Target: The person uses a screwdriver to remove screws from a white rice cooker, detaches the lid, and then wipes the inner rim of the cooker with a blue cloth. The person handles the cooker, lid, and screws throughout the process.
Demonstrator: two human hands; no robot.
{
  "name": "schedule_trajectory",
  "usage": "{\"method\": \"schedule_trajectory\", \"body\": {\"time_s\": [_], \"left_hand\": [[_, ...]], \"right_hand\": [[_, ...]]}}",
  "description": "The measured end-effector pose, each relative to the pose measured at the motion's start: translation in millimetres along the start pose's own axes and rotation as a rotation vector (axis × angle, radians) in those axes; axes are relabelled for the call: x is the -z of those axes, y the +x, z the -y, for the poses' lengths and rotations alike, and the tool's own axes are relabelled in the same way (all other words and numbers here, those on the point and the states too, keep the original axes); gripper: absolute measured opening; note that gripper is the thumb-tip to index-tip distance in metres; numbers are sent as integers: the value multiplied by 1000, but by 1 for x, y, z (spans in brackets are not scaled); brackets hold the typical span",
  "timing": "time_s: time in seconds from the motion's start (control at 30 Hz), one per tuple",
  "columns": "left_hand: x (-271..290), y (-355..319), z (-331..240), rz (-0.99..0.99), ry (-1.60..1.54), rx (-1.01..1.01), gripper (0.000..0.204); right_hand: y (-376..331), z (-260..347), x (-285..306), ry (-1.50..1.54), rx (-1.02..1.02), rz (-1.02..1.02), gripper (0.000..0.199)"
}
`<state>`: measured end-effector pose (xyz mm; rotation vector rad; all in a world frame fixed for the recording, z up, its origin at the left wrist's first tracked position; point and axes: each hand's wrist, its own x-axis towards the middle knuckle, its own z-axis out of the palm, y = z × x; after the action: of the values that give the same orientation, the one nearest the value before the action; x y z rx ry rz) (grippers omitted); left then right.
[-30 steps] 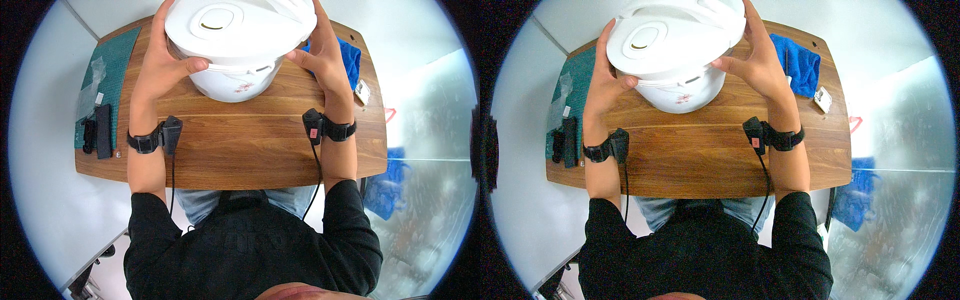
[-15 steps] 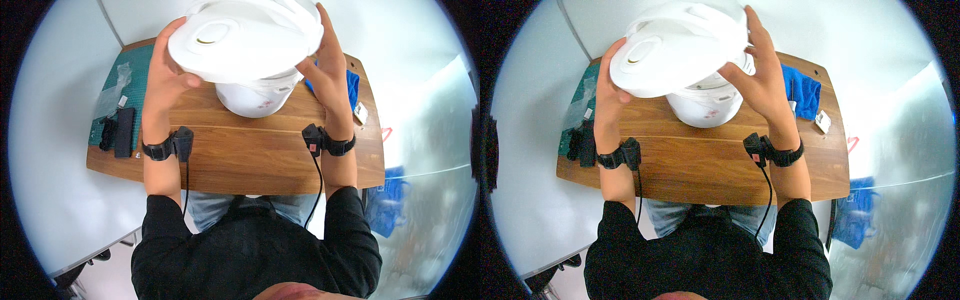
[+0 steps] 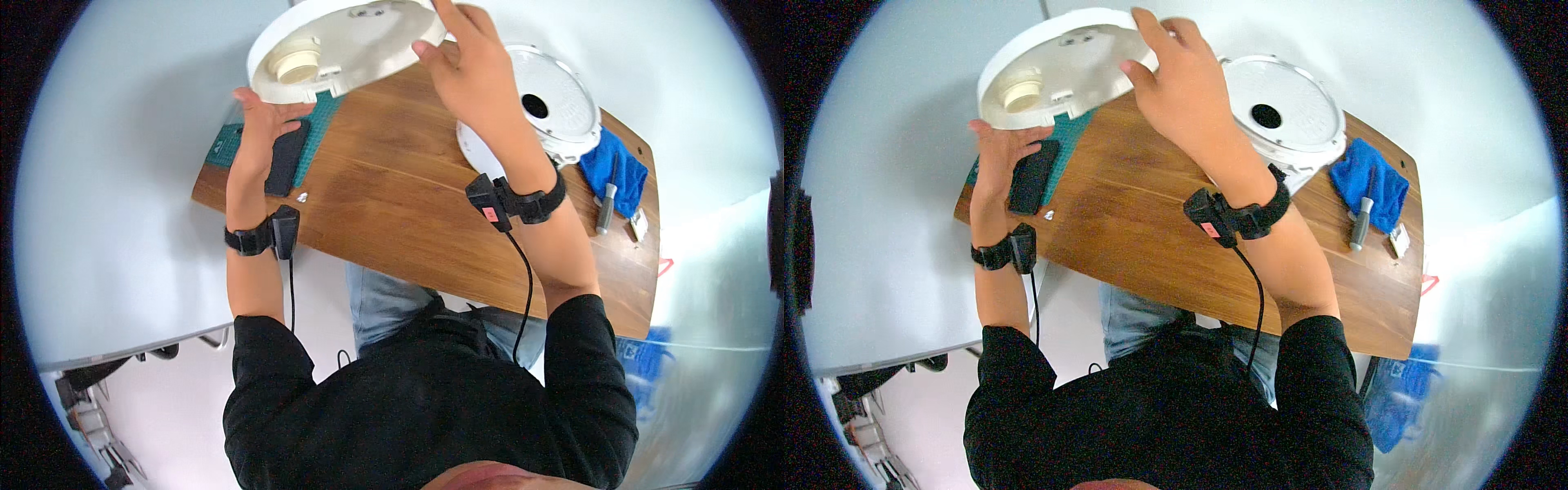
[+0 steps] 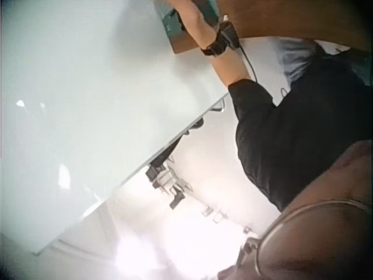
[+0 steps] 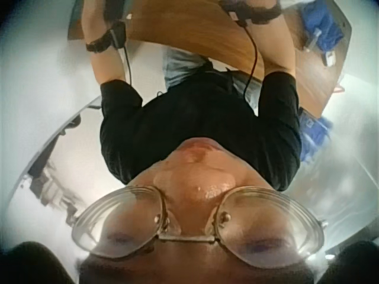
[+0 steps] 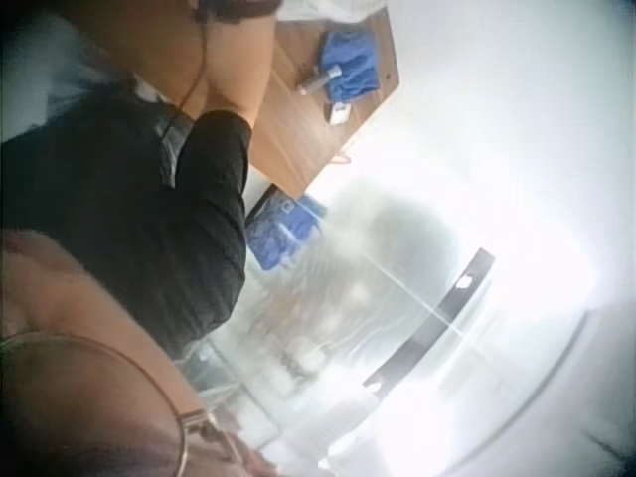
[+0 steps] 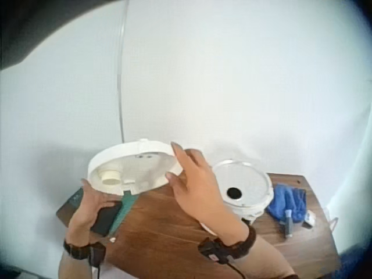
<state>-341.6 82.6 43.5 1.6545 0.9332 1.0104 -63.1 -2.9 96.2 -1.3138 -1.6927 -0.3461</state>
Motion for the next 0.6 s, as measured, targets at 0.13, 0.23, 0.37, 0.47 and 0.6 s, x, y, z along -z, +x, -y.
{"method": "schedule_trajectory", "body": {"time_s": [0.13,0.23,0.37,0.47,0.6], "left_hand": [[20,2,40,-13,189,151,111],[17,7,52,-38,260,192,84],[8,20,68,102,739,142,61],[-3,21,82,172,827,102,60],[-11,19,78,182,897,112,55]], "right_hand": [[-18,-7,-44,-1,-161,139,66],[-27,-12,-66,13,-350,282,64],[-37,-42,-89,55,-528,414,50],[-61,-63,-102,62,-604,425,41],[-78,-57,-103,64,-676,477,35]]}}
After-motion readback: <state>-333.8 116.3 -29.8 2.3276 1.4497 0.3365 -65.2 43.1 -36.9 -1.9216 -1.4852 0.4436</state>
